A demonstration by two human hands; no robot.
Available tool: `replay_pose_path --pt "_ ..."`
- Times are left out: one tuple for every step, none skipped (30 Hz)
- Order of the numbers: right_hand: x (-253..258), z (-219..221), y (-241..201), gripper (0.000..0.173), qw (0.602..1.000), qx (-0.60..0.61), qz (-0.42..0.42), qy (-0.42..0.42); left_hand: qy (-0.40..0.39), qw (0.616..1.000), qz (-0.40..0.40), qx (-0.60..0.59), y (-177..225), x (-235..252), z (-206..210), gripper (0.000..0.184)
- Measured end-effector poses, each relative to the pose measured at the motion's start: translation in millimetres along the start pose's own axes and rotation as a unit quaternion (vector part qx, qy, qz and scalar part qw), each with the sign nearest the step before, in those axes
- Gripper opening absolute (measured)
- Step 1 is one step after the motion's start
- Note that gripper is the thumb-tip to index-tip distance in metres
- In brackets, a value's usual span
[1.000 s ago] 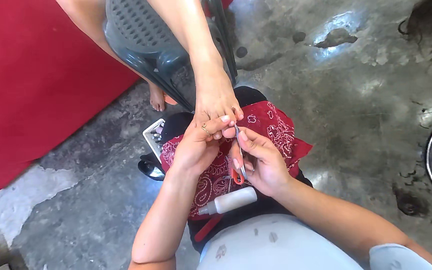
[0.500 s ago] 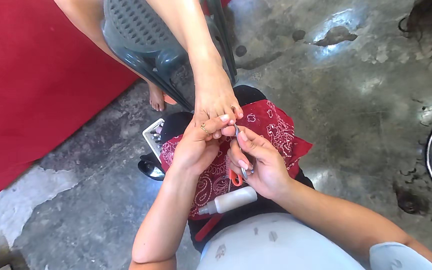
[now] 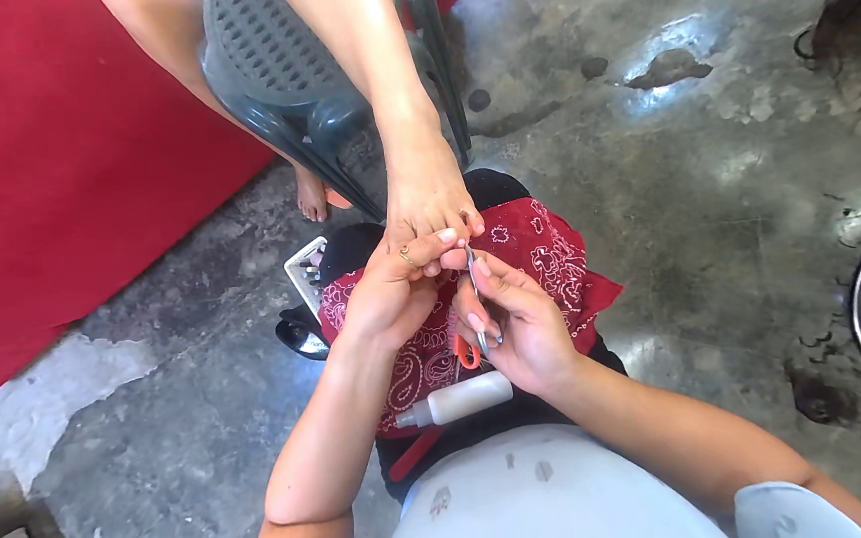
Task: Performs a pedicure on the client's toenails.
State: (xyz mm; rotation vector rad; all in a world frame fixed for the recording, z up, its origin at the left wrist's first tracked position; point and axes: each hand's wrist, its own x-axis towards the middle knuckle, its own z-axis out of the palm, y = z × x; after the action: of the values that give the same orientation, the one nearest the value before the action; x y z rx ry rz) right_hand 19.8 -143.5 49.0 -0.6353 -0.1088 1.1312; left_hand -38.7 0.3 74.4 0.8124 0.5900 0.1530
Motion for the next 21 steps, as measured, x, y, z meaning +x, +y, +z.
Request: replay_pose_path --pt "0.0 0.4 -0.3 0.034 1.000 -0.002 -0.001 0.002 0.001 1.000 0.001 0.002 0.0 -0.1 0.4 0.007" --pt "0.1 1.0 -0.4 0.034 1.000 -0.003 0.000 0.007 0.003 1.000 0.000 0.003 0.2 -0.2 1.0 0.007" --pt "0.4 1.7 -0.6 0.033 1.000 -0.004 0.003 0.012 0.005 1.000 -0.002 0.003 0.4 -0.3 1.6 0.007" --pt "0.8 2.5 -0.6 0.032 1.000 -0.004 0.005 0.016 0.006 1.000 -0.003 0.003 0.6 -0.4 2.0 0.007" --pt "1.0 3.5 -0.8 0.030 1.000 -0.003 0.006 0.021 0.006 1.000 -0.003 0.003 0.6 -0.5 2.0 0.007" --pt "0.8 4.0 -1.1 0.028 1.000 -0.001 0.008 0.019 0.005 1.000 -0.002 0.002 0.3 -0.6 1.5 0.007" --pt "0.5 4.0 -1.1 0.026 1.000 0.003 0.006 0.015 0.002 1.000 0.000 0.001 0.0 -0.5 0.9 0.007" --pt "0.0 3.7 -0.8 0.025 1.000 0.005 0.004 0.010 0.002 1.000 0.001 -0.002 -0.2 -0.4 0.7 0.008" --pt "-0.5 3.2 -0.4 0.025 1.000 0.007 0.000 0.006 0.002 1.000 0.002 -0.005 -0.2 -0.2 0.8 0.009" --pt "-0.8 2.9 0.1 0.025 1.000 0.009 -0.003 0.004 0.001 1.000 0.003 -0.007 -0.4 0.0 0.9 0.009" --pt "-1.0 2.8 0.4 0.026 1.000 0.009 -0.007 0.004 -0.002 1.000 0.004 -0.006 -0.7 0.3 0.5 0.008" --pt "-1.1 3.0 0.5 0.027 1.000 0.007 -0.011 0.006 -0.006 1.000 0.005 -0.004 -0.8 0.6 0.2 0.008" --pt "-1.0 3.0 0.4 0.027 1.000 0.003 -0.014 0.008 -0.008 1.000 0.005 -0.001 -0.7 0.7 0.1 0.008" --pt "-0.8 2.9 0.1 0.027 1.000 -0.002 -0.016 0.009 -0.009 1.000 0.005 0.003 -0.5 0.7 0.4 0.008" --pt "-0.5 2.6 -0.5 0.028 1.000 -0.008 -0.015 0.009 -0.007 1.000 0.004 0.006 -0.3 0.4 0.9 0.008" --pt "0.0 2.5 -1.2 0.028 1.000 -0.014 -0.014 0.011 -0.007 1.000 0.003 0.006 0.0 0.1 1.2 0.008" --pt "0.6 2.8 -1.9 0.029 1.000 -0.018 -0.012 0.013 -0.004 1.000 0.001 0.006 0.3 -0.2 1.7 0.008" --pt "1.3 2.9 -2.6 0.029 1.000 -0.015 -0.007 0.015 -0.001 1.000 -0.001 0.006 0.4 -0.3 2.1 0.008" --pt "1.6 2.5 -3.7 0.030 1.000 -0.004 0.001 0.014 -0.001 1.000 -0.001 0.005 0.1 -0.2 1.6 0.007" --pt "1.4 1.9 -4.6 0.031 1.000 0.015 0.007 0.011 -0.001 1.000 0.000 0.004 -0.5 0.1 0.9 0.007" --pt "0.7 1.5 -5.0 0.032 0.999 0.035 0.000 0.006 -0.002 1.000 0.002 0.002 -1.0 0.5 0.6 0.007"
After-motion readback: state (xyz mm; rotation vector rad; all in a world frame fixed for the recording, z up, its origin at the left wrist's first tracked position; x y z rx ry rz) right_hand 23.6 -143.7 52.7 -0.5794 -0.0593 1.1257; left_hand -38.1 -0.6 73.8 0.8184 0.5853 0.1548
